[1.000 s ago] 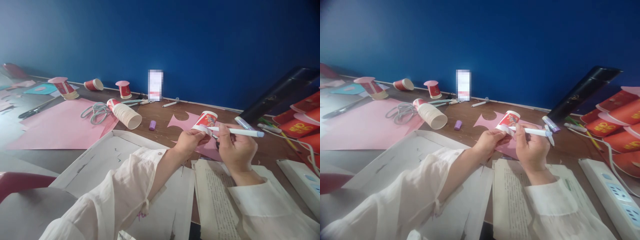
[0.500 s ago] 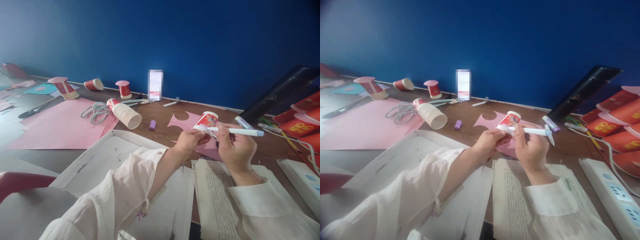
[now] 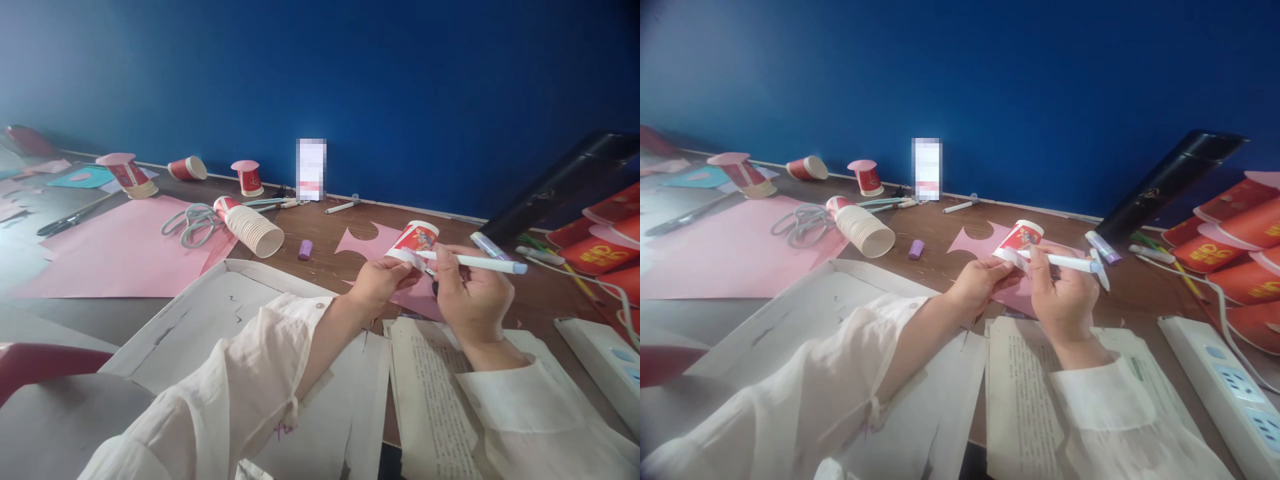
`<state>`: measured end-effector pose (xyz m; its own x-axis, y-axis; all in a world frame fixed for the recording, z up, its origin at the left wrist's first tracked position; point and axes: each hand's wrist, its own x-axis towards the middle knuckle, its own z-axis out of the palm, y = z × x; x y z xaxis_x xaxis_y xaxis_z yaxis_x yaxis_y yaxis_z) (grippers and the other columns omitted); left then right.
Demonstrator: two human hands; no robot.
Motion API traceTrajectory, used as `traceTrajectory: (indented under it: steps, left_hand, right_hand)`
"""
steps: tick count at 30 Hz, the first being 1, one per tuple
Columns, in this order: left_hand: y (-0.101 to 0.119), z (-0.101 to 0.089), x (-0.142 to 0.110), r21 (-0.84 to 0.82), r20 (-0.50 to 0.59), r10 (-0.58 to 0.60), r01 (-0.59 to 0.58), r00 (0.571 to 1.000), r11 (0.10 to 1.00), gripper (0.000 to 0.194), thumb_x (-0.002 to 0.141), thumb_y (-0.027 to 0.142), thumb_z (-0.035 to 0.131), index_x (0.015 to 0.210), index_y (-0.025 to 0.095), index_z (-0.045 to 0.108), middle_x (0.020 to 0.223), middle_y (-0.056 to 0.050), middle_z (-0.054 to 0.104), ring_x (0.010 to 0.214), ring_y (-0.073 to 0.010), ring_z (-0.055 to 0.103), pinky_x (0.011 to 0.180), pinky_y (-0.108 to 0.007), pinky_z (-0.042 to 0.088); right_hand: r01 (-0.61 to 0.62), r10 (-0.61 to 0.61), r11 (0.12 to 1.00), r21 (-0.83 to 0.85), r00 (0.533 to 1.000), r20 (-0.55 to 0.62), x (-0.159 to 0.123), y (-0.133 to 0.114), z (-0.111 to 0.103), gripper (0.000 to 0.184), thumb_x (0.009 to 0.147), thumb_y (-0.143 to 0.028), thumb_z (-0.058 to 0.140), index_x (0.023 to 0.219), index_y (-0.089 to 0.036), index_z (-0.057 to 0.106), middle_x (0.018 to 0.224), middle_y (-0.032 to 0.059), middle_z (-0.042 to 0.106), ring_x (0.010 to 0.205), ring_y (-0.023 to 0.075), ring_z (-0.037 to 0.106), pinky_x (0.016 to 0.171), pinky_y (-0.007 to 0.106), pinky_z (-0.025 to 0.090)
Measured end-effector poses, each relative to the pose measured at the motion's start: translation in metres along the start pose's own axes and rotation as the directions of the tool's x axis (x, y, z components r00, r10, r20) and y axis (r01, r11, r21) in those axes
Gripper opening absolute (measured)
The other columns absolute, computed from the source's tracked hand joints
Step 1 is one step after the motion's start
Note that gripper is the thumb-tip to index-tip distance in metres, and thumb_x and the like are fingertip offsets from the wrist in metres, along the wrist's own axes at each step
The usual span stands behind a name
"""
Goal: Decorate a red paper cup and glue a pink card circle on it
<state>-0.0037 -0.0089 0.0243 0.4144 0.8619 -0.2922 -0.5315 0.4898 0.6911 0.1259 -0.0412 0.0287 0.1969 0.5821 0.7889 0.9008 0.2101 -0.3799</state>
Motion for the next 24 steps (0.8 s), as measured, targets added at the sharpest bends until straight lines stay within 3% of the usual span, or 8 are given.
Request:
traceTrajectory:
  steps: [5,24]
  left_hand:
    - [-0.0020,-0.0007,0.0037,0.016,0.001,0.019,-0.019,1.000,1.000,0.023,0.089,0.007,0.061,0.068,0.010,0.071,0.070,-0.004,0.068,0.070,-0.0097,0.065,0.099,-0.032,0.048]
    - [-0.0052,-0.0025,0.0039,0.084,-0.013,0.066,-0.065,0.998,0.994,0.025,0.088,0.009,0.061,0.065,0.012,0.070,0.067,-0.002,0.066,0.066,-0.0086,0.062,0.092,-0.031,0.051]
  right_hand:
    - [-0.018,0.019,1.000,-0.014,0.999,0.039,-0.0007,-0.0013,0.0005,0.037,0.096,-0.050,0.053,0.086,-0.021,0.074,0.063,0.0040,0.069,0.068,0.0230,0.069,0.065,0.034,0.050]
    - [-0.028,0.028,1.000,-0.008,0.999,0.037,-0.0018,-0.0011,-0.0003,0.036,0.095,-0.051,0.055,0.088,-0.021,0.075,0.064,0.0029,0.071,0.061,0.0204,0.067,0.064,0.033,0.049]
